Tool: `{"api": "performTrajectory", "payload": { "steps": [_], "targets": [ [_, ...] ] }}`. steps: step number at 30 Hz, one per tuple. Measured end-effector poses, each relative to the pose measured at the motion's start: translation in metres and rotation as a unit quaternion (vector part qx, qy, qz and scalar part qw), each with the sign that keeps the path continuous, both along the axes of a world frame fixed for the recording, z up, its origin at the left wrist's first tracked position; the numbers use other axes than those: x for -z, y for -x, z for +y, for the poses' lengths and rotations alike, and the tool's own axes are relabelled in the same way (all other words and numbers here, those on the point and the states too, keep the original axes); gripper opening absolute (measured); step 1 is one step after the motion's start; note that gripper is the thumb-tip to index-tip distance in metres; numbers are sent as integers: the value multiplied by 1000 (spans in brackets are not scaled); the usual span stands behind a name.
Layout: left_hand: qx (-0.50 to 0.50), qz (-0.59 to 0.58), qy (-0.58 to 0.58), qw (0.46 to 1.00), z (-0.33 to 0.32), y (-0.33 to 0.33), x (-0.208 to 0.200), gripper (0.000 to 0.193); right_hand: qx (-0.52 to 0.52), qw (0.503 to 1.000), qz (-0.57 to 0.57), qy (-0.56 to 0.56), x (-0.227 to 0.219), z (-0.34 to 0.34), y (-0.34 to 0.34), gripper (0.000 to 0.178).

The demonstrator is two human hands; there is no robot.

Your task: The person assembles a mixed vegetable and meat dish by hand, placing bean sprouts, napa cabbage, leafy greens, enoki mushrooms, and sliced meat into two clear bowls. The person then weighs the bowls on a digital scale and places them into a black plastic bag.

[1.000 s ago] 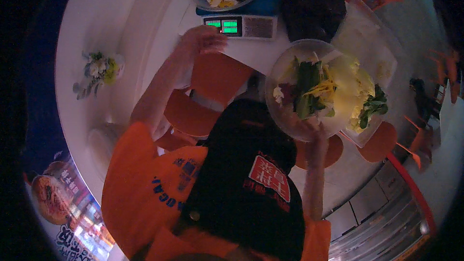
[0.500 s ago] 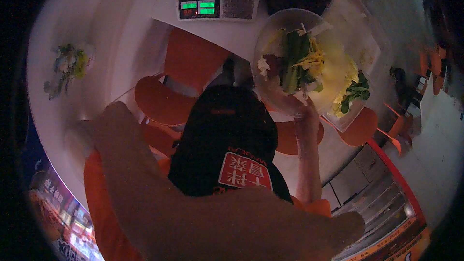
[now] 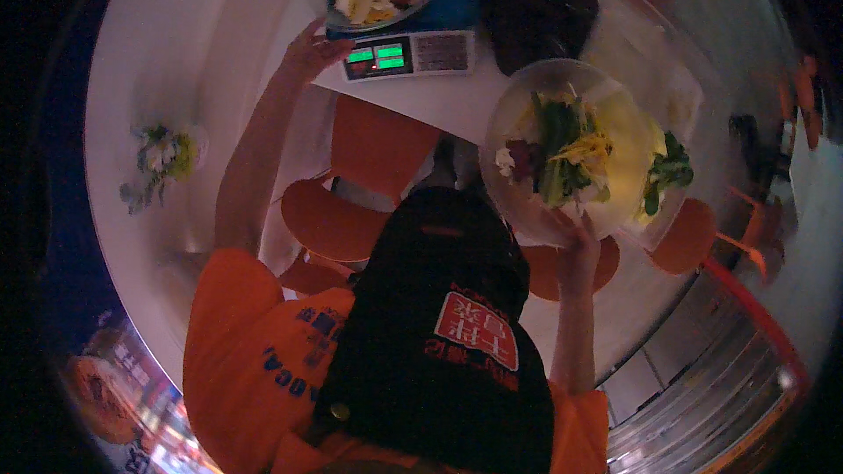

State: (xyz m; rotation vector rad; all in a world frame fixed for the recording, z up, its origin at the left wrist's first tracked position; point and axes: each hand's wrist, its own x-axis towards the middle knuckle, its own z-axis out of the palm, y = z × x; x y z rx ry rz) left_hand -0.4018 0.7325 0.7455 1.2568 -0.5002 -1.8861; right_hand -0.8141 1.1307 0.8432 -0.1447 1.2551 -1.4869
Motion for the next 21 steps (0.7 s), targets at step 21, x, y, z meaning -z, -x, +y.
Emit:
{"api": "performTrajectory", "payload": {
  "steps": [21],
  "targets": [
    [264,-178,221,922,76,93,-154,53,143,968,43,-202,61,14,-16,47]
  ]
}}
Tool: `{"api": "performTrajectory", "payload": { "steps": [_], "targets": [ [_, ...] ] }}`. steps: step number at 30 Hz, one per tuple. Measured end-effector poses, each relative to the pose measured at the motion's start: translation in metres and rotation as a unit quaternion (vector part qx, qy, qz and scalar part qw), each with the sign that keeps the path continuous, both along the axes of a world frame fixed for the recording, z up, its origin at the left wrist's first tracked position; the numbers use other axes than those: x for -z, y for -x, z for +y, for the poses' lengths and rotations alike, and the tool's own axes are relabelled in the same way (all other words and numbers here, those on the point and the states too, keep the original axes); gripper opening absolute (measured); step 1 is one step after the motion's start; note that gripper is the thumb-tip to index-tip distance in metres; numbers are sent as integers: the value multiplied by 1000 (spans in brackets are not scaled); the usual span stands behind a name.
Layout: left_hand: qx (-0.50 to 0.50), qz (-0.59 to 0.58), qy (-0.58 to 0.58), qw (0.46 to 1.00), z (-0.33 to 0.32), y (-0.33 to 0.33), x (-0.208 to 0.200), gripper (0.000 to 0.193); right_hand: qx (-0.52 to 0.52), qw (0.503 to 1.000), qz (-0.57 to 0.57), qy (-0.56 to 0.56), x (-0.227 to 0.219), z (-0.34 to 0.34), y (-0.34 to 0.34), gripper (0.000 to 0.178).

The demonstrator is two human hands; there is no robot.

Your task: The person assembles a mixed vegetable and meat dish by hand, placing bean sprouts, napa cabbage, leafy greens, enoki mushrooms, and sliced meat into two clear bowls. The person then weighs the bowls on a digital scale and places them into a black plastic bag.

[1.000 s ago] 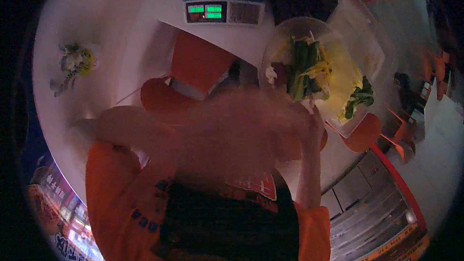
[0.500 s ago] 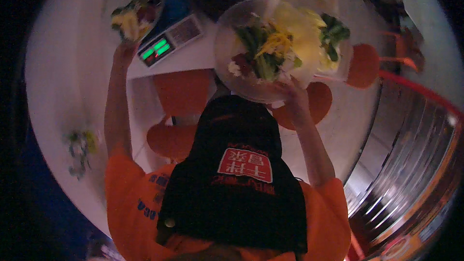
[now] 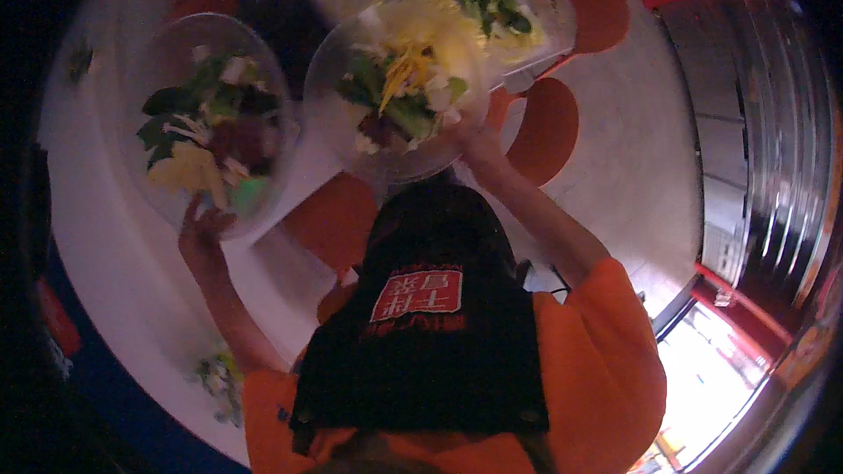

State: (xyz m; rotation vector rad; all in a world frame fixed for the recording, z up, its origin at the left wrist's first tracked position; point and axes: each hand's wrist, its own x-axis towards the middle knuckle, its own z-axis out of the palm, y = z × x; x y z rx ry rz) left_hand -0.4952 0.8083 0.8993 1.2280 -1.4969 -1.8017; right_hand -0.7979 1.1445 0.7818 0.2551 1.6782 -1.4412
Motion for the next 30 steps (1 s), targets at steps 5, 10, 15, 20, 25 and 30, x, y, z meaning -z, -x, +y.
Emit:
{"api": "performTrajectory", "payload": {
  "steps": [5,10,15,20,25,30],
  "targets": [
    [136,-40,-42,989,63,116,-14,55,60,983,-19,171,7,11,3,33],
    [271,-79,-59,958,108,192,-9,40,162,963,21,215,-12,53,14,32],
    [339,-42,21,940,150,274,25,34,212,973,36,88,-27,121,61,32],
    [341,25,8,940,225,372,48,29,238,947,127,177,0,199,177,31],
    [254,-20,-59,965,290,408,81,30,243,937,179,174,69,243,326,31],
    [348,-98,-252,898,389,365,151,26,233,935,215,159,136,248,446,32]
  ]
}}
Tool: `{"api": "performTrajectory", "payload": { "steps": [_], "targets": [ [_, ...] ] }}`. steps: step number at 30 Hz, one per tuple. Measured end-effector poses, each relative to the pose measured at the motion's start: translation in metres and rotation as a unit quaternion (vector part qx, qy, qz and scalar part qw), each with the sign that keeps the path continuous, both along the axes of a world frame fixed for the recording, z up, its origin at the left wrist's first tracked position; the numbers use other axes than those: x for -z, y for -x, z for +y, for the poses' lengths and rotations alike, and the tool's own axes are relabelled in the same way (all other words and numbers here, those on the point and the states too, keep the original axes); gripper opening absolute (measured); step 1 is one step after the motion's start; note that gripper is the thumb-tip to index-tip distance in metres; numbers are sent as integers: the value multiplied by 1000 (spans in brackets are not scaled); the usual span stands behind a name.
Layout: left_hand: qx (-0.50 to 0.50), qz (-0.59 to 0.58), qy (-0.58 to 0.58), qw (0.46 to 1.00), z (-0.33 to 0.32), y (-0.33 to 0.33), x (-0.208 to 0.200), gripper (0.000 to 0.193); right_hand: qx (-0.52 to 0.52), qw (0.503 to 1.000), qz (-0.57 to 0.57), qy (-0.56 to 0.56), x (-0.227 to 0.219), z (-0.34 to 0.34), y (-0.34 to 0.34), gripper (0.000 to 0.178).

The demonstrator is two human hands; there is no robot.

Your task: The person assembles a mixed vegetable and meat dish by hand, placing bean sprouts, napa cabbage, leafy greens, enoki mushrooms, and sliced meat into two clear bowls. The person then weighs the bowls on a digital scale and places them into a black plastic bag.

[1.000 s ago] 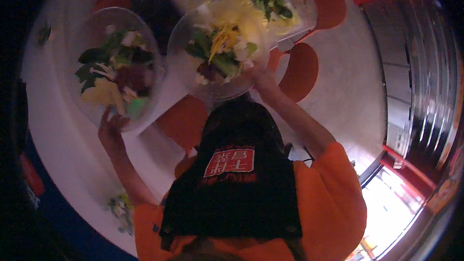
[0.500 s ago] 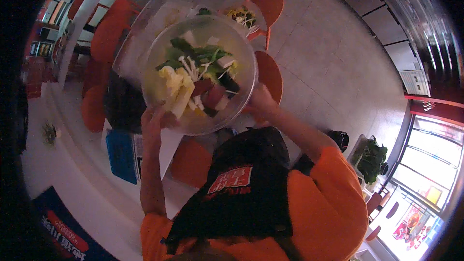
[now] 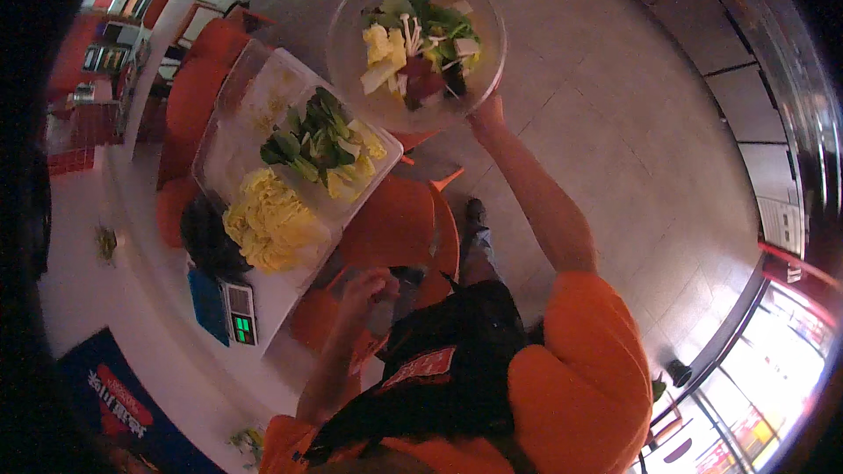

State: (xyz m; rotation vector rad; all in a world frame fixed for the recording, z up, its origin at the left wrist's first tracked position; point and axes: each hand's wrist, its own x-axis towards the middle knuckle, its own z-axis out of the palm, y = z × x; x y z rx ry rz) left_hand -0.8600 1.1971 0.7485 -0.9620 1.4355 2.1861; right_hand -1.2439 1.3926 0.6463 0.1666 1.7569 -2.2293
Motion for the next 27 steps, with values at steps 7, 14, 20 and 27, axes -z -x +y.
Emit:
{"api": "performTrajectory", "payload": {
  "steps": [7,14,20,27],
  "targets": [
    [-57,-148,16,987,59,-37,21,31,4,963,-227,143,70,-24,81,34],
    [-120,-167,57,977,83,-69,16,28,-4,946,-270,181,221,-73,101,32],
    [-208,-220,21,953,108,-115,41,34,31,933,-310,178,332,-89,102,33],
    [-247,-262,4,933,113,-153,65,39,76,939,-304,142,322,-81,87,31]
  ]
}}
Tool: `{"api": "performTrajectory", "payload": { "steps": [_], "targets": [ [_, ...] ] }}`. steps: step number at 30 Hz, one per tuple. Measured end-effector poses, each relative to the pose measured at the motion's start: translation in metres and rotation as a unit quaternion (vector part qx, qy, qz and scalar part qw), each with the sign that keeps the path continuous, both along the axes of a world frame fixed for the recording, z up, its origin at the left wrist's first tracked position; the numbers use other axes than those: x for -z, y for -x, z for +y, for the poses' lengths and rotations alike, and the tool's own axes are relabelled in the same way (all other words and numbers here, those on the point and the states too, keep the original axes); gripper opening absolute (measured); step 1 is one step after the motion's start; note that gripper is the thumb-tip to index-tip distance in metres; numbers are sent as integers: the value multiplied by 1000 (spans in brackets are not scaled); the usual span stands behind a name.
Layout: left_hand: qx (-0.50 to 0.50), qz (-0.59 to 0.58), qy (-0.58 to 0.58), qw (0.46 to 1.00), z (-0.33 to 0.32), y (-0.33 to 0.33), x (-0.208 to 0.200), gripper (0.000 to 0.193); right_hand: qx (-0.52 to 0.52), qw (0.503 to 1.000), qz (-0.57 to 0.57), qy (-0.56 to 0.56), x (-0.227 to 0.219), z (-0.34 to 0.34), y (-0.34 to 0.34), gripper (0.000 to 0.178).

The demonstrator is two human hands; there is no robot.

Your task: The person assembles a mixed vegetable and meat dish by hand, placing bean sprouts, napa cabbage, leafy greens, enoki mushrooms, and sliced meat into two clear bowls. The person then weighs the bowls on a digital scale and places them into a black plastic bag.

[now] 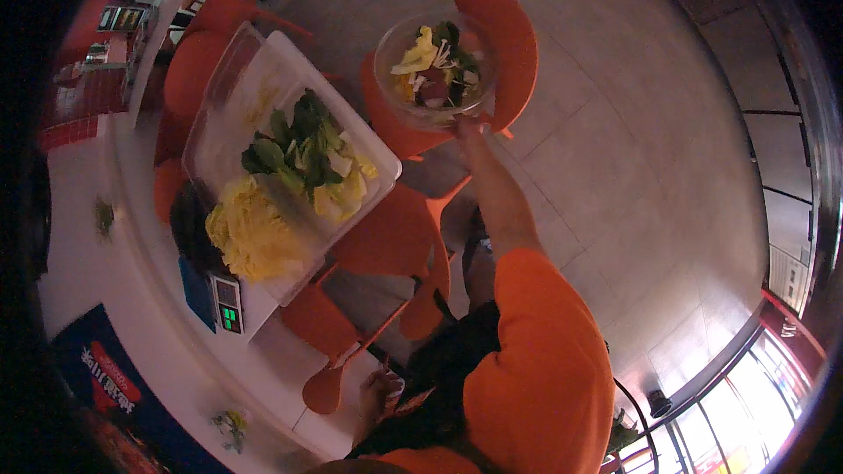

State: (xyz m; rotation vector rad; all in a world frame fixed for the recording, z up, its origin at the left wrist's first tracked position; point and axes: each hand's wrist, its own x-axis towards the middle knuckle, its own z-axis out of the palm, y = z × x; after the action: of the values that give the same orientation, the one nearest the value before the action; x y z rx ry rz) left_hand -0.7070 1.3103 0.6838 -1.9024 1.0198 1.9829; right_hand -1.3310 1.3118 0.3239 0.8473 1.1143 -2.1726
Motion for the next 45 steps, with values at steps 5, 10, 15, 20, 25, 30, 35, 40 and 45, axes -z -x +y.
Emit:
{"api": "performTrajectory", "payload": {
  "steps": [5,10,15,20,25,30,35,40,45],
  "targets": [
    [107,25,49,993,-11,-15,6,34,-90,990,-79,-80,-35,10,0,31],
    [41,-25,43,998,-31,17,-16,29,-203,965,-56,-159,-63,29,-25,32],
    [59,219,99,969,-63,144,-111,39,-316,924,25,-215,-117,54,-59,32],
    [86,496,2,864,-61,186,-280,55,-406,858,168,-265,-212,71,-103,27],
    [146,663,51,732,-64,104,-349,45,-409,856,257,-181,-316,72,-197,17],
    [172,665,201,698,-83,-29,-347,35,-439,834,270,-200,-374,29,-335,23],
    [48,533,421,732,-111,-204,-321,27,-643,653,376,-138,-382,-47,-506,31],
    [-321,29,678,661,-133,-507,-295,20,-663,677,290,-135,-395,-145,-651,42],
    [-557,-345,609,447,-52,-775,-272,25,-736,454,500,-45,-416,-221,-733,37]
  ]
}}
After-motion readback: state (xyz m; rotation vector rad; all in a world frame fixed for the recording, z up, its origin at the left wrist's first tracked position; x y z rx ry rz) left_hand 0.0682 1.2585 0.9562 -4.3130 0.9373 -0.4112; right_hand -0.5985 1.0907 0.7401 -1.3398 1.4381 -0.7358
